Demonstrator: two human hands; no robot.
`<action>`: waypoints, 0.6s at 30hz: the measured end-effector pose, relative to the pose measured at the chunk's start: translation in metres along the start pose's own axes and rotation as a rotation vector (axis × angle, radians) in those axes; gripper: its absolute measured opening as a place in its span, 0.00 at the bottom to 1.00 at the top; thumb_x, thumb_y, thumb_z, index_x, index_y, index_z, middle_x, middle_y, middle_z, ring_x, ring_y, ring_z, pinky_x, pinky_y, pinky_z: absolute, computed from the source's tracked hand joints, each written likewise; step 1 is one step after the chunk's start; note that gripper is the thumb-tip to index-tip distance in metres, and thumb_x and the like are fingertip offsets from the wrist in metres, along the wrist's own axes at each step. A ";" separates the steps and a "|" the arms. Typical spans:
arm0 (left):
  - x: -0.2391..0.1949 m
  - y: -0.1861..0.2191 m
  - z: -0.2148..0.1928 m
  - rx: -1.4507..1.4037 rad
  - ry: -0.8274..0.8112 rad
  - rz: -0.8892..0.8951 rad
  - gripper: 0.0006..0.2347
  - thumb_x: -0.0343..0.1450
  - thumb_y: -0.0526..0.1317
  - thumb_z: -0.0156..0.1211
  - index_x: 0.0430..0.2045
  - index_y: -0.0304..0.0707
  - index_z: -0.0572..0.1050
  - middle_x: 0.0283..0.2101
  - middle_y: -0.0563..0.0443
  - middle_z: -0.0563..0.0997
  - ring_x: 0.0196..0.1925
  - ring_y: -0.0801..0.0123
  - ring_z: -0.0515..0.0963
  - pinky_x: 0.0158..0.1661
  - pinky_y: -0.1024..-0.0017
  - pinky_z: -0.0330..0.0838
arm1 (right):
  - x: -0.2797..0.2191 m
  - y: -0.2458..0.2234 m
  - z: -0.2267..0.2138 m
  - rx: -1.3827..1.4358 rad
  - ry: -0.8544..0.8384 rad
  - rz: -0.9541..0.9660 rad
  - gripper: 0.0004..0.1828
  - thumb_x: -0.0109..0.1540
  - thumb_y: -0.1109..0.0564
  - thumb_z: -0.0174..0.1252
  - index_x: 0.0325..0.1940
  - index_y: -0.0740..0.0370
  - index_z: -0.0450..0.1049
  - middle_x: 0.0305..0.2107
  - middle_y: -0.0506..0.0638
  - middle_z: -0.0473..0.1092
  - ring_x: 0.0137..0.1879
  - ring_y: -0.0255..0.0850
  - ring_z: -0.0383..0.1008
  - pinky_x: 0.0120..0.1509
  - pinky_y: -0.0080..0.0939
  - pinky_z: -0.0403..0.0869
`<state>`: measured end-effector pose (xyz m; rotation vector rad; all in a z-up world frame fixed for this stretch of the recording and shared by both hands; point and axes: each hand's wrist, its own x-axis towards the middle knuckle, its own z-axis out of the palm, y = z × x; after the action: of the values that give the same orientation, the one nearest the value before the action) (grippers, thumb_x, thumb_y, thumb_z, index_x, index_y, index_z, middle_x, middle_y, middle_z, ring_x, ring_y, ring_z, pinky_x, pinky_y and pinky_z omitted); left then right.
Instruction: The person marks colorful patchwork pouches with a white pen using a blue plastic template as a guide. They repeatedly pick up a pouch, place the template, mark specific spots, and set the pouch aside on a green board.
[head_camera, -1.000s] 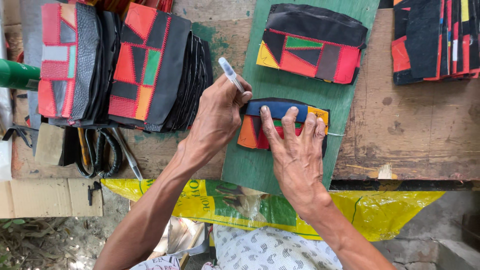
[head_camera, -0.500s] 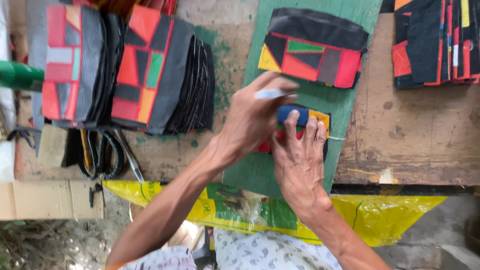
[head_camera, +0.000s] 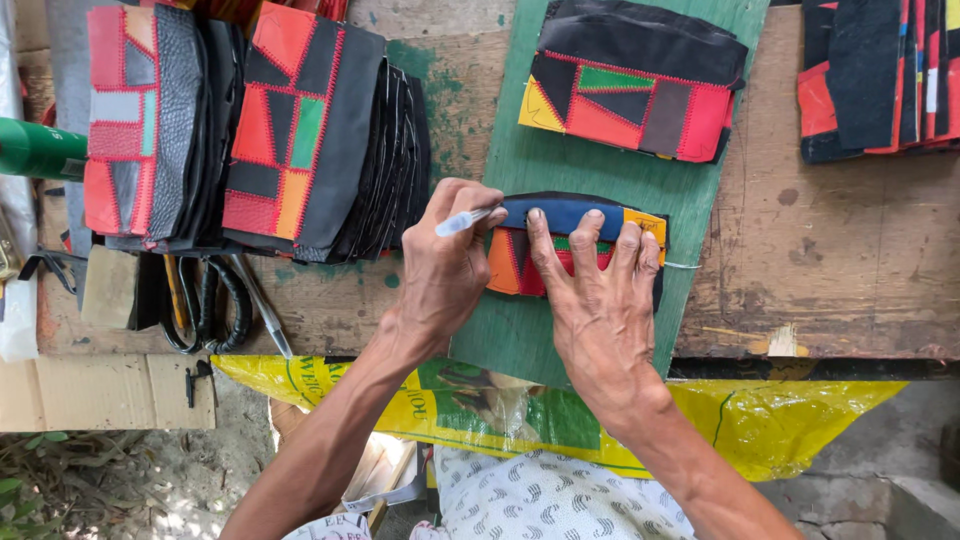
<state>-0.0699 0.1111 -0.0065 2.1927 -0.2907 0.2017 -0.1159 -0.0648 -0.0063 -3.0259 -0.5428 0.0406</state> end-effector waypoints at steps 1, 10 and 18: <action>0.000 0.000 -0.001 0.015 -0.010 0.012 0.11 0.69 0.22 0.60 0.44 0.32 0.73 0.44 0.40 0.78 0.43 0.51 0.84 0.39 0.65 0.81 | 0.000 0.000 0.001 -0.003 0.000 -0.002 0.44 0.58 0.62 0.56 0.79 0.47 0.55 0.60 0.65 0.56 0.61 0.70 0.61 0.69 0.71 0.61; 0.004 0.004 -0.009 0.065 -0.097 0.033 0.08 0.70 0.25 0.60 0.41 0.30 0.72 0.42 0.40 0.78 0.39 0.47 0.83 0.34 0.60 0.77 | -0.001 0.000 -0.001 0.022 -0.009 0.000 0.45 0.57 0.62 0.57 0.79 0.47 0.54 0.59 0.65 0.57 0.61 0.69 0.61 0.69 0.72 0.61; 0.012 0.007 -0.004 -0.152 -0.038 -0.119 0.04 0.74 0.26 0.59 0.38 0.29 0.73 0.35 0.43 0.78 0.34 0.64 0.82 0.37 0.69 0.76 | -0.001 0.002 -0.001 0.019 0.029 0.008 0.43 0.57 0.63 0.56 0.78 0.51 0.59 0.62 0.65 0.58 0.63 0.68 0.61 0.71 0.70 0.62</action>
<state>-0.0602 0.1087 0.0047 2.0570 -0.1901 0.0693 -0.1164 -0.0675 -0.0052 -3.0054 -0.5256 0.0016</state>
